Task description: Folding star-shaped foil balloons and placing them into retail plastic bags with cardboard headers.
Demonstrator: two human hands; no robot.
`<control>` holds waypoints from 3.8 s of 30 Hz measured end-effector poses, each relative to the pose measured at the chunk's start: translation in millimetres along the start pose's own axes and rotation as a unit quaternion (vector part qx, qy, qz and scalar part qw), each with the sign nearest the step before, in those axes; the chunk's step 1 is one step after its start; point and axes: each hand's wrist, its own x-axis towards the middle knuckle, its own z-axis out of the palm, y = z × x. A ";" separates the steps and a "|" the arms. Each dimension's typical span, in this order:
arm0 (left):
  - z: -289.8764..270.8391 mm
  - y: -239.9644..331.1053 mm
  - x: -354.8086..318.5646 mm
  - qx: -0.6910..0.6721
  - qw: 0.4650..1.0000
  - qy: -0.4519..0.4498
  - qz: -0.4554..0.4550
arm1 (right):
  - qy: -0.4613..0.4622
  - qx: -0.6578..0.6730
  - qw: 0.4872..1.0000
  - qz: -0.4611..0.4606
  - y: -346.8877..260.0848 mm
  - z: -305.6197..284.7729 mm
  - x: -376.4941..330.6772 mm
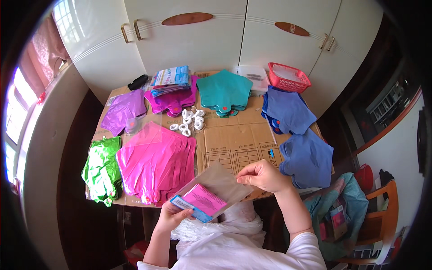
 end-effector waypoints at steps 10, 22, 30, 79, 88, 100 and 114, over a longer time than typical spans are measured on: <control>-3.4 -2.7 -0.7 -0.011 1.000 0.010 -0.007 | -0.025 0.081 0.996 0.013 6.0 0.8 4.3; -0.2 0.1 -0.3 -0.003 1.000 0.013 0.006 | -0.073 0.103 0.990 0.061 13.0 -2.4 5.5; -7.3 -2.9 1.5 -0.075 0.996 -0.039 -0.035 | -0.197 0.316 0.927 -0.030 36.7 19.2 7.2; 1.0 -1.1 3.2 -0.030 0.998 0.050 0.000 | -0.003 0.216 0.974 -0.068 27.5 21.9 2.0; 19.8 -5.2 9.8 0.029 0.990 0.134 0.039 | 0.139 -0.029 0.986 -0.088 27.8 20.3 10.5; 60.0 13.4 55.5 0.673 0.692 -0.043 0.256 | 0.189 -0.234 0.953 -0.050 54.3 -63.5 80.8; 66.3 -3.8 60.9 0.688 0.682 -0.057 0.241 | 0.053 -0.488 0.868 -0.082 38.1 -19.7 105.2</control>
